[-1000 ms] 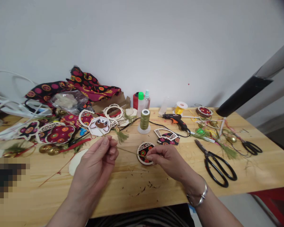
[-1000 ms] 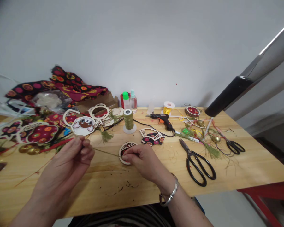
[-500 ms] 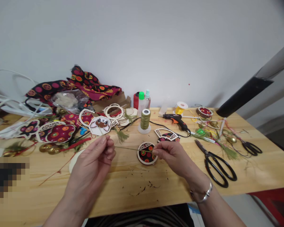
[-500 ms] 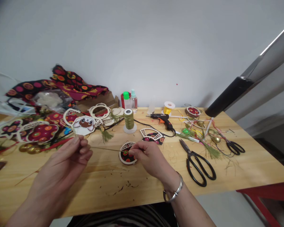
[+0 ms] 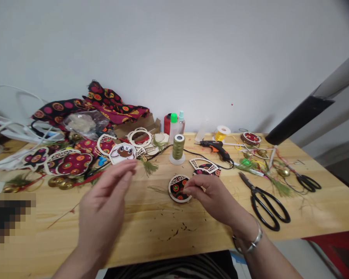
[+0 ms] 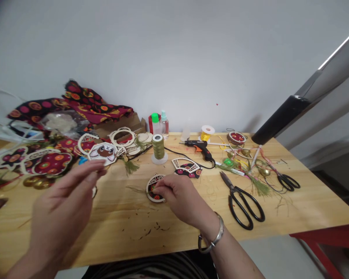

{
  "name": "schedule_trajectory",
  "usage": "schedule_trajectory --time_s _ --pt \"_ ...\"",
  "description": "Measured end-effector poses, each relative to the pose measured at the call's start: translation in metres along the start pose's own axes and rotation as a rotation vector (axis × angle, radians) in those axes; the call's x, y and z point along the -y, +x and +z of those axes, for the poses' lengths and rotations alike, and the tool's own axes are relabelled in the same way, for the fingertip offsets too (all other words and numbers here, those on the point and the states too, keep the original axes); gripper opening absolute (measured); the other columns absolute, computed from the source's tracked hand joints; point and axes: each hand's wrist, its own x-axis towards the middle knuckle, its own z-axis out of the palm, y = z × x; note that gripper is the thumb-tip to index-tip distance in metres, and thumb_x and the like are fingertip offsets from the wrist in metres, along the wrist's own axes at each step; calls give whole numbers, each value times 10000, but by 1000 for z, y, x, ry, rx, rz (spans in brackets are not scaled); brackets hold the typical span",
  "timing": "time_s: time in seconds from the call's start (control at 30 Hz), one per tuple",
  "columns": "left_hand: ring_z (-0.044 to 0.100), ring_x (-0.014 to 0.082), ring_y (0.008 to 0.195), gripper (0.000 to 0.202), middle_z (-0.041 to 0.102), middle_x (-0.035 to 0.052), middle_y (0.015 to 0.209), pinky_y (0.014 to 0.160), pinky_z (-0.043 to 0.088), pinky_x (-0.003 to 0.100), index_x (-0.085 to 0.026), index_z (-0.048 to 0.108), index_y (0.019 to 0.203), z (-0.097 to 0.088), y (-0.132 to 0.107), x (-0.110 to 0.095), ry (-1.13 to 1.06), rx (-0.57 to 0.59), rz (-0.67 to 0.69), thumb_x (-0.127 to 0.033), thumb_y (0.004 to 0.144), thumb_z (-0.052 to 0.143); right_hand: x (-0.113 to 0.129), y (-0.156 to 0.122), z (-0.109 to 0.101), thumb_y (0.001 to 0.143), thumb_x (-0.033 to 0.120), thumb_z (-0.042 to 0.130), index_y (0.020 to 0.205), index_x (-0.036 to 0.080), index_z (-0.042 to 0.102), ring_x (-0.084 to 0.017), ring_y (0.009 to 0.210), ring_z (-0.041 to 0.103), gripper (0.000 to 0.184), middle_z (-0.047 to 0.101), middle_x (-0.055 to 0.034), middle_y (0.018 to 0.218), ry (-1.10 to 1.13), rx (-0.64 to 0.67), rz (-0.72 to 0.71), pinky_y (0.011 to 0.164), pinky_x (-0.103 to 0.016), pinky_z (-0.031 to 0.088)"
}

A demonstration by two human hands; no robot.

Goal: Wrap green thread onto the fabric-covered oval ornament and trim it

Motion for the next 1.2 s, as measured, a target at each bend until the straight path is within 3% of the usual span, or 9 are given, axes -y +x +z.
schedule_trajectory --time_s 0.07,0.13,0.27,0.37,0.57,0.73,0.97,1.1,1.2 --pt "505 172 1135 195 640 31 1142 997 326 223 -239 719 954 9 -9 1 180 244 126 -206 818 583 5 -1 2 851 165 537 723 180 635 -94 656 538 162 632 21 689 -71 35 -43 627 -203 368" --pt "482 191 1183 249 601 43 1228 1014 332 271 -250 698 1027 18 -16 3 196 427 125 -221 852 524 10 -2 4 858 146 526 735 180 624 -94 685 540 160 633 23 715 -145 61 -84 654 -205 365" --pt "449 199 1227 335 541 38 1318 1025 338 323 -291 616 1169 27 -23 10 209 642 93 -222 870 483 17 -3 5 877 154 500 750 167 618 -103 692 535 175 639 4 747 -246 96 -137 654 -216 362" --pt "467 224 1210 421 519 59 1342 1011 357 360 -291 546 1253 25 -25 15 257 740 106 -189 847 500 17 -2 4 884 158 491 772 164 634 -111 703 547 182 650 -10 766 -254 125 -144 656 -222 367" --pt "646 207 868 479 690 68 1060 808 487 322 -269 543 1257 21 -28 18 351 752 160 -127 799 529 16 -1 5 871 140 502 727 160 626 -106 667 527 191 634 -1 720 -275 136 -145 634 -223 355" --pt "637 213 974 488 674 71 1133 829 479 298 -272 528 1274 23 -29 24 412 729 285 -109 815 500 16 -1 5 861 109 487 722 158 611 -105 665 525 193 628 -2 723 -269 136 -143 628 -222 352" --pt "659 204 943 477 684 75 1122 799 496 275 -269 530 1268 25 -29 34 459 686 445 -95 827 479 16 -1 8 865 107 488 748 167 606 -103 679 530 176 634 4 738 -218 126 -123 637 -214 356" --pt "682 193 858 383 725 84 1004 730 502 251 -238 604 1176 27 -29 31 456 642 443 -123 834 476 13 -1 9 872 146 498 728 170 611 -97 661 533 185 633 11 714 -227 104 -87 620 -210 352" --pt "684 183 739 295 745 58 866 660 496 242 -248 673 1047 28 -28 26 450 604 365 -153 823 506 10 -2 7 866 159 517 737 181 629 -99 675 548 173 642 16 720 -233 80 -70 630 -211 357"
